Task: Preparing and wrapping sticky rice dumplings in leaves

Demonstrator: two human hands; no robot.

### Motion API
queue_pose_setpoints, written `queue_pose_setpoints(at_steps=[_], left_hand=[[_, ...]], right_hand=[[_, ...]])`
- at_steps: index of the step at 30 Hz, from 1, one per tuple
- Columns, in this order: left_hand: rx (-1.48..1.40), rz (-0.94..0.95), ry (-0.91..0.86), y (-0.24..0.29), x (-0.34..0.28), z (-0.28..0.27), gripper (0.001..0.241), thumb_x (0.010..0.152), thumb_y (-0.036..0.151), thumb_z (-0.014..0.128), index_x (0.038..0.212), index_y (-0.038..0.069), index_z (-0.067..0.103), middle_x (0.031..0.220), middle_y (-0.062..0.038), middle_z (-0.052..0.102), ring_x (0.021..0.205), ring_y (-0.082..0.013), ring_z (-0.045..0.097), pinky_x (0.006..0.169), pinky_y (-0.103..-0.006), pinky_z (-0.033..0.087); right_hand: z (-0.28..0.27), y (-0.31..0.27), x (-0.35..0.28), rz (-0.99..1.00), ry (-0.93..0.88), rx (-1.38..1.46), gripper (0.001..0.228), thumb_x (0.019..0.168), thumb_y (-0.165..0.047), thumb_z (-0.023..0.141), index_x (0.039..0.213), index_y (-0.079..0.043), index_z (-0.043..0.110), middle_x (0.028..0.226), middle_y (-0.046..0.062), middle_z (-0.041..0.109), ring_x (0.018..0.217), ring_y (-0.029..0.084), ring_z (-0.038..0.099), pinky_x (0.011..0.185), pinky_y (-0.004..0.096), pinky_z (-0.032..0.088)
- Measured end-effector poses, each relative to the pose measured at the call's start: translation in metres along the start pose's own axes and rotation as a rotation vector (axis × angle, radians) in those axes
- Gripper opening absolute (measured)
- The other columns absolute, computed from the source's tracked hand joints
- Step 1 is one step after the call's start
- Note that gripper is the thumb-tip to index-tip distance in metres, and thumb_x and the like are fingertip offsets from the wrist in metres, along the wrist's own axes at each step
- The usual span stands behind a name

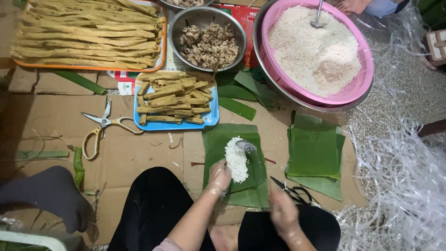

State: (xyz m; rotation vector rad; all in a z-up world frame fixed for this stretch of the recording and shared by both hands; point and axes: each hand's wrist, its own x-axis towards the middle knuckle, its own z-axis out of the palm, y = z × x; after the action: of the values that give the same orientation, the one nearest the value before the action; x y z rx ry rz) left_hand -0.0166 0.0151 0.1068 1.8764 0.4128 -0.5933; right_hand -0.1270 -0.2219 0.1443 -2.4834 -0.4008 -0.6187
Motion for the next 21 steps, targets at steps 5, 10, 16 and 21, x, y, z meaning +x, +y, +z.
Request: queue_pose_setpoints(at_steps=[5, 10, 16, 21], left_hand=[[0.019, -0.076, -0.077, 0.015, -0.011, -0.005, 0.043, 0.099, 0.004, 0.053, 0.142, 0.004, 0.053, 0.134, -0.016, 0.058, 0.087, -0.0181, 0.07, 0.079, -0.0254, 0.065], [0.03, -0.055, -0.103, 0.01, -0.003, 0.003, 0.056, 0.095, -0.007, 0.044, 0.149, 0.004, 0.048, 0.136, -0.024, 0.058, 0.108, -0.0276, 0.069, 0.094, -0.0278, 0.065], [0.113, -0.044, -0.089, -0.001, -0.001, 0.008, 0.055, 0.091, -0.006, 0.041, 0.145, 0.003, 0.052, 0.142, -0.022, 0.057, 0.119, -0.0294, 0.066, 0.106, -0.032, 0.056], [0.179, -0.042, -0.116, 0.009, -0.008, 0.002, 0.044, 0.094, -0.001, 0.046, 0.135, 0.005, 0.061, 0.126, -0.017, 0.067, 0.106, -0.0252, 0.07, 0.098, -0.0336, 0.058]], right_hand=[[-0.018, -0.013, 0.037, 0.805, 0.103, 0.736, 0.023, 0.101, -0.004, 0.054, 0.118, 0.006, 0.064, 0.078, 0.017, 0.074, 0.056, 0.019, 0.068, 0.045, 0.028, 0.06], [-0.004, -0.003, 0.052, 1.004, 0.172, 0.813, 0.025, 0.104, -0.004, 0.054, 0.121, 0.012, 0.062, 0.076, 0.022, 0.071, 0.052, 0.022, 0.063, 0.043, 0.03, 0.054], [0.016, -0.005, 0.085, 0.94, 0.207, 0.885, 0.021, 0.103, -0.005, 0.057, 0.119, 0.006, 0.064, 0.075, 0.018, 0.071, 0.054, 0.018, 0.064, 0.048, 0.028, 0.059], [0.024, -0.007, 0.1, 0.934, 0.239, 0.922, 0.018, 0.104, -0.004, 0.054, 0.115, 0.007, 0.062, 0.077, 0.018, 0.069, 0.052, 0.017, 0.061, 0.048, 0.027, 0.057]])
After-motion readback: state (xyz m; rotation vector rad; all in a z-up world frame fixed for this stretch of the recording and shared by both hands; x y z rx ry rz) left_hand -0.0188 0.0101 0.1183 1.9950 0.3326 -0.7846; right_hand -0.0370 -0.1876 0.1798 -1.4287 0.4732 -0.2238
